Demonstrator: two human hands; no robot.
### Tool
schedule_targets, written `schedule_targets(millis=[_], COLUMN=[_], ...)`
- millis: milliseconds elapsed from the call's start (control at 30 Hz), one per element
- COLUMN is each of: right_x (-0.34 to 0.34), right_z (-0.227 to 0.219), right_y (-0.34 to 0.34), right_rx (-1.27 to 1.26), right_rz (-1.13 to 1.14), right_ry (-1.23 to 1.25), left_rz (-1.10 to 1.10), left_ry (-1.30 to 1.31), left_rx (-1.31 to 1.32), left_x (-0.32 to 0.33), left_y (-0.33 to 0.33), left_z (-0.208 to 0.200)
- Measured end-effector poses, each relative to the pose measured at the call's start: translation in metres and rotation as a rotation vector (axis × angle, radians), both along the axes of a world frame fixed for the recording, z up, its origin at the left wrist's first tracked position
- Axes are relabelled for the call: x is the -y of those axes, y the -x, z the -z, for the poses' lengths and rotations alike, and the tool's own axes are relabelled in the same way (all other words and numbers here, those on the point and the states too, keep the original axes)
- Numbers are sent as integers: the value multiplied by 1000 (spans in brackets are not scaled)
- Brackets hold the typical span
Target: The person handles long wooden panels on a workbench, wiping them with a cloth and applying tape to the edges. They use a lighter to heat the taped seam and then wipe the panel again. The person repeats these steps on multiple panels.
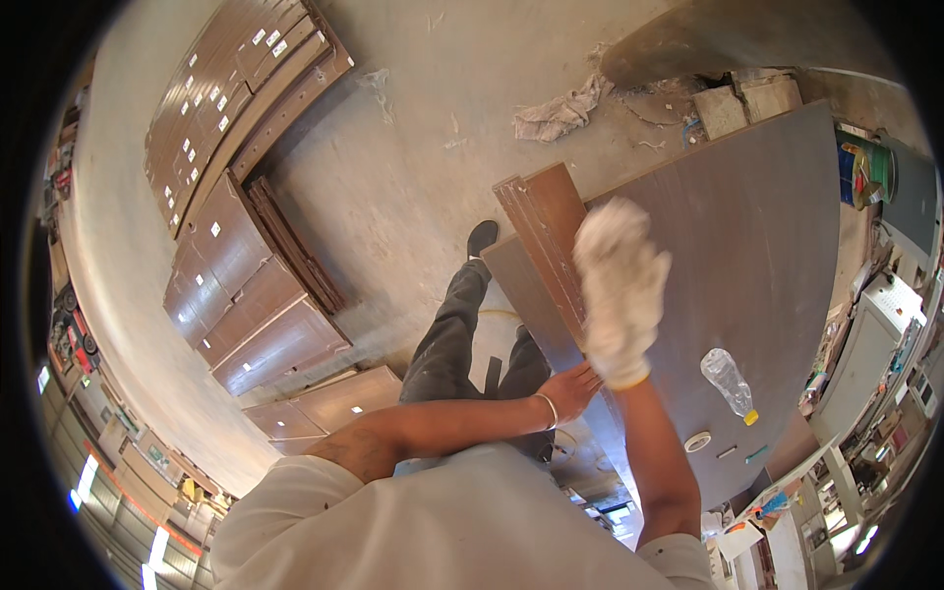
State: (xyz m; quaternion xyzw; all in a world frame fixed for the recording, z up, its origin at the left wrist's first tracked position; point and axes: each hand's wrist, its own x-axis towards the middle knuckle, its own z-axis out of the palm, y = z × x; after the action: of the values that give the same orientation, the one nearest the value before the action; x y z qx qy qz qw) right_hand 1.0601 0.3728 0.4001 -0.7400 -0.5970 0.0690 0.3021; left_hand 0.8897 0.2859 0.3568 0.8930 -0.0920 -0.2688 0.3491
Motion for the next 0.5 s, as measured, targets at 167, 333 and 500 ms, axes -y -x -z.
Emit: schedule_targets(millis=[167,333,500], right_x=[-30,-186,-144], right_z=[24,41,0], right_y=[80,67,-36], right_rx=[107,204,-731], right_rz=[12,23,428], right_ry=[411,141,47], left_rz=[-259,-277,-21], left_ry=[-221,189,171], left_rx=[365,-25,-23], left_x=[10,-4,-41], left_y=[9,3,-6], left_z=[13,-7,-13])
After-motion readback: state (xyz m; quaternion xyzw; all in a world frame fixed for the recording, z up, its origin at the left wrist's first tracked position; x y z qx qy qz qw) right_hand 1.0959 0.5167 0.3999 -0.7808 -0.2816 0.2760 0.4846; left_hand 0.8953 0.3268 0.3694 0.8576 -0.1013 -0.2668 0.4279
